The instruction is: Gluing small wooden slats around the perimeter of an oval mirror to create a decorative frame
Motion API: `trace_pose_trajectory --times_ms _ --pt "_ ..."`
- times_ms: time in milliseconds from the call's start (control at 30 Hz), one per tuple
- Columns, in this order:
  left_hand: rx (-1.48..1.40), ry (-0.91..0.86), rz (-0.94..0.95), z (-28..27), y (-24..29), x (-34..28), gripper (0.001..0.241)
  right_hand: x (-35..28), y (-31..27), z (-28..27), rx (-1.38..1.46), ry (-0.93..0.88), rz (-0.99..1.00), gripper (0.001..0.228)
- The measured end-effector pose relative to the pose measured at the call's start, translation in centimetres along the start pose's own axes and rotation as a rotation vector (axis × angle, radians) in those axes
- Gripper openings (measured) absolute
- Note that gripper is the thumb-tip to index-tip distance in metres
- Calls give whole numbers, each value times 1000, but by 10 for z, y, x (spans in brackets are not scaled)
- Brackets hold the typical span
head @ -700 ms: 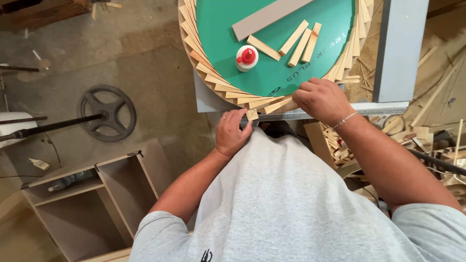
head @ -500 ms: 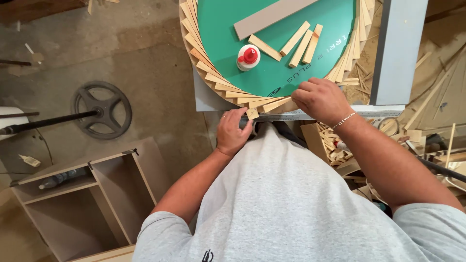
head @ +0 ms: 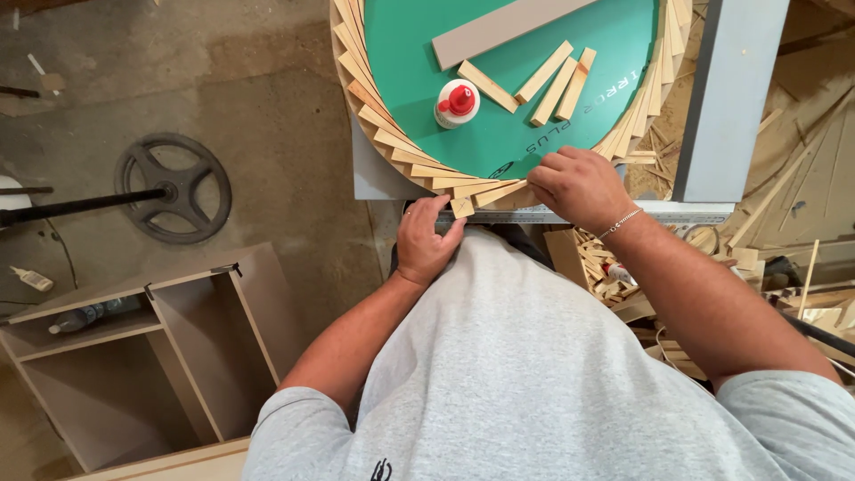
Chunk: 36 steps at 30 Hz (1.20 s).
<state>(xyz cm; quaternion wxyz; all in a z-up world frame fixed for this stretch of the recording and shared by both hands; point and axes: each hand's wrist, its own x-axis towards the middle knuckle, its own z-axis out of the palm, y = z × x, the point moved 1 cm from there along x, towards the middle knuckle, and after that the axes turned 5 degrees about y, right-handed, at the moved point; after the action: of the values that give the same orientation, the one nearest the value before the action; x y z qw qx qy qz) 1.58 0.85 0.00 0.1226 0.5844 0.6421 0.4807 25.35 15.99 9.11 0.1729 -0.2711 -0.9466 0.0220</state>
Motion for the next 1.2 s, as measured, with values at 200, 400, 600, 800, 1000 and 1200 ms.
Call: trace_pose_trajectory --times_ms 200,400,600,800,1000,1200 --pt "-9 -8 -39 5 -2 -4 38 -1 2 1 10 5 28 24" --pt "-14 -7 -26 9 -4 -7 39 -6 2 7 5 8 50 24" --pt "-31 21 -36 8 -2 -4 38 -8 1 7 -13 13 65 24" --pt "-48 9 -26 5 2 0 36 -11 0 9 7 5 92 22" --pt "-45 3 -32 5 4 3 36 -14 -1 16 -21 57 103 22" --pt "-45 14 -30 8 -2 -3 38 -20 -1 25 -46 92 116 22"
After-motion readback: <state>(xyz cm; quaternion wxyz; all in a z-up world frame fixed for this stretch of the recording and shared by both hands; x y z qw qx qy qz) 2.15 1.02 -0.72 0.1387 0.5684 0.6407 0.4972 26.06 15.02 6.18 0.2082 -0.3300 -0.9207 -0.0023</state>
